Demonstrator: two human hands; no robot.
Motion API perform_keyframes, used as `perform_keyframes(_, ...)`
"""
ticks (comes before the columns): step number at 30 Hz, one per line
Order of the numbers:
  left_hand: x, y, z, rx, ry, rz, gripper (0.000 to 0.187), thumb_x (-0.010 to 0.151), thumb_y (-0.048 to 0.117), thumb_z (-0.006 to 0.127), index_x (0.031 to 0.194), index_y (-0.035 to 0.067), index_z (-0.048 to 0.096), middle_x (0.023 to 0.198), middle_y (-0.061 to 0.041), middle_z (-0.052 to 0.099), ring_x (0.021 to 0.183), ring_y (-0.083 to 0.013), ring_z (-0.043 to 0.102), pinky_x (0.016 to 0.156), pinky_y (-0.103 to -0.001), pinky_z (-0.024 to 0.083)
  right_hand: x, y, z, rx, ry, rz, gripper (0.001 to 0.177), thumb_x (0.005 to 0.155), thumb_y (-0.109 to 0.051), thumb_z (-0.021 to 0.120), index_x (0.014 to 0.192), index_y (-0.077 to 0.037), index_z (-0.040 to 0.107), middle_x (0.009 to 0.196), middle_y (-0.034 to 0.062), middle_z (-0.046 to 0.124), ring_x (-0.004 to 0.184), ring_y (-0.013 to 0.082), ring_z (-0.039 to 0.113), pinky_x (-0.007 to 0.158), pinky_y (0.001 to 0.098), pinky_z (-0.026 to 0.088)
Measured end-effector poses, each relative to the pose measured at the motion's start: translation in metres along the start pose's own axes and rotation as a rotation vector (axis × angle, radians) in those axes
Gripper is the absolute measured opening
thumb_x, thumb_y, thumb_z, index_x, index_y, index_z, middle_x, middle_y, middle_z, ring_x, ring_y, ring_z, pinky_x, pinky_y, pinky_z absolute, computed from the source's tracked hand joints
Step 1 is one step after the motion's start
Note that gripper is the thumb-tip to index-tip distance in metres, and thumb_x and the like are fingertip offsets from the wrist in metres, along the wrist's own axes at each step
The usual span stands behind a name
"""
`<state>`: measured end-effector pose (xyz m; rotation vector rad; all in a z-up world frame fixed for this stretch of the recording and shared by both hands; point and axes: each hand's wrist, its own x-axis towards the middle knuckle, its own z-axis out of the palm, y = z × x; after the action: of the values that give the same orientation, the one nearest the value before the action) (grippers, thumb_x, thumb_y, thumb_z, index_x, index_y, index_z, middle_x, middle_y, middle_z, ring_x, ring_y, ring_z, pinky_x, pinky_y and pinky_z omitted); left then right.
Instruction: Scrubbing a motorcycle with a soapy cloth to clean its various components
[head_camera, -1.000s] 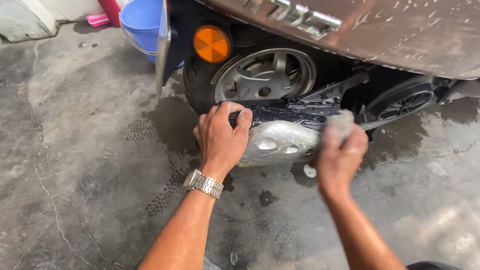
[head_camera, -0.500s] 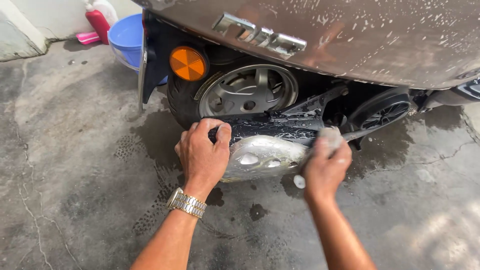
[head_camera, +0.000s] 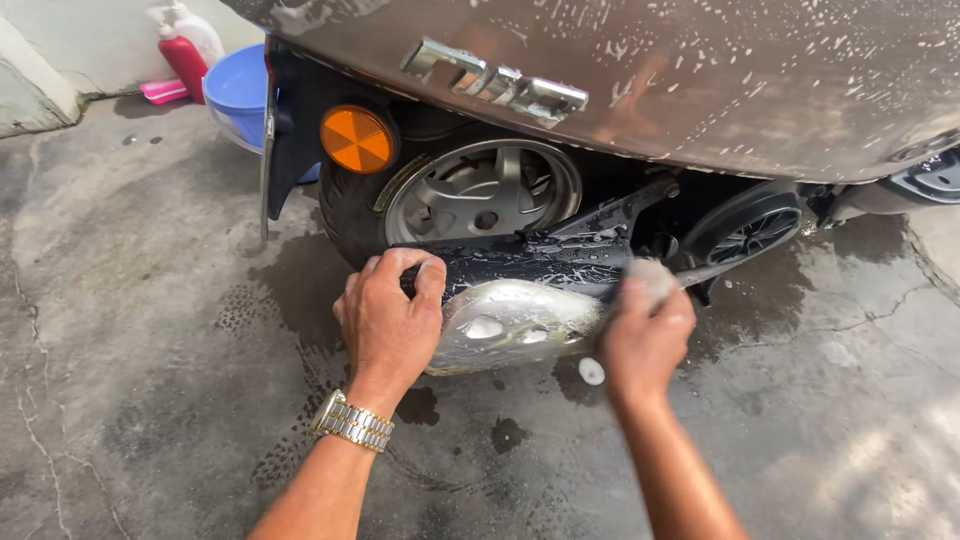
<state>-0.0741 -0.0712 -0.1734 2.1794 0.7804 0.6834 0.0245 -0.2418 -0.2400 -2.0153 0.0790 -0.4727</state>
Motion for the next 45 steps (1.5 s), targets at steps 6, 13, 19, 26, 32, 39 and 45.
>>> perform_keyframes(6,0.001,0.002,-0.007,0.059,-0.03,-0.028,0.021,0.077,0.036,0.054,0.088,0.024,0.068,0.089,-0.006,0.065,0.094,-0.034,0.057,0.087,-0.047,0.039,0.029,0.003,0.001,-0.01,-0.148,-0.202,0.032,0.085,-0.025,0.061,0.104,0.0,0.061,0.098,0.0271,0.059,0.101,0.0449,0.051,0.089,0.0514,0.037)
perform_keyframes(13,0.005,-0.001,-0.016,-0.04,-0.116,-0.035,0.026,0.079,0.033,0.053,0.098,0.022,0.067,0.096,-0.01,0.065,0.099,-0.0348,0.056,0.09,-0.045,0.039,0.016,-0.048,0.006,-0.018,-0.521,-0.618,0.043,0.081,-0.043,0.056,0.103,-0.007,0.063,0.093,0.0206,0.063,0.095,0.0408,0.058,0.092,0.0487,0.037)
perform_keyframes(19,0.004,0.011,-0.039,-0.31,-0.182,-0.221,0.035,0.083,0.033,0.045,0.111,0.021,0.063,0.106,-0.012,0.064,0.108,-0.0339,0.054,0.093,-0.044,0.041,-0.001,-0.108,0.016,-0.199,-0.495,-0.451,0.025,0.072,-0.037,0.063,0.077,-0.013,0.069,0.073,0.0126,0.065,0.081,0.0332,0.063,0.075,0.0432,0.048)
perform_keyframes(26,0.008,0.004,-0.044,-0.431,-0.113,-0.306,0.039,0.085,0.033,0.043,0.113,0.012,0.061,0.105,-0.012,0.066,0.112,-0.0279,0.055,0.095,-0.041,0.041,0.009,-0.138,0.039,-0.504,-0.915,-0.268,0.05,0.076,-0.056,0.049,0.112,-0.023,0.059,0.109,0.0123,0.061,0.108,0.0348,0.053,0.092,0.0453,0.042)
perform_keyframes(32,0.013,-0.005,-0.035,-0.33,-0.118,-0.24,0.036,0.085,0.035,0.046,0.11,0.017,0.063,0.105,-0.01,0.066,0.11,-0.0275,0.055,0.094,-0.041,0.042,0.033,-0.076,0.029,-0.664,-0.653,-0.453,0.044,0.079,-0.054,0.048,0.097,-0.018,0.063,0.098,0.0092,0.063,0.096,0.0346,0.059,0.082,0.0428,0.046)
perform_keyframes(39,0.024,-0.011,-0.017,-0.425,-0.112,-0.254,0.037,0.084,0.032,0.042,0.107,0.013,0.064,0.113,-0.001,0.065,0.106,-0.0125,0.059,0.09,-0.026,0.045,-0.01,0.009,0.01,-0.136,0.049,-0.031,0.031,0.088,-0.023,0.051,0.106,0.003,0.049,0.098,0.0255,0.053,0.082,0.0439,0.051,0.07,0.0512,0.037)
perform_keyframes(45,0.019,-0.022,-0.016,-0.443,-0.031,-0.148,0.033,0.084,0.03,0.043,0.099,0.012,0.066,0.099,-0.001,0.069,0.093,-0.0099,0.063,0.084,-0.023,0.046,-0.005,0.001,0.015,-0.065,0.117,-0.281,0.025,0.088,-0.019,0.053,0.107,-0.003,0.059,0.1,0.0172,0.058,0.093,0.0356,0.051,0.081,0.0427,0.037)
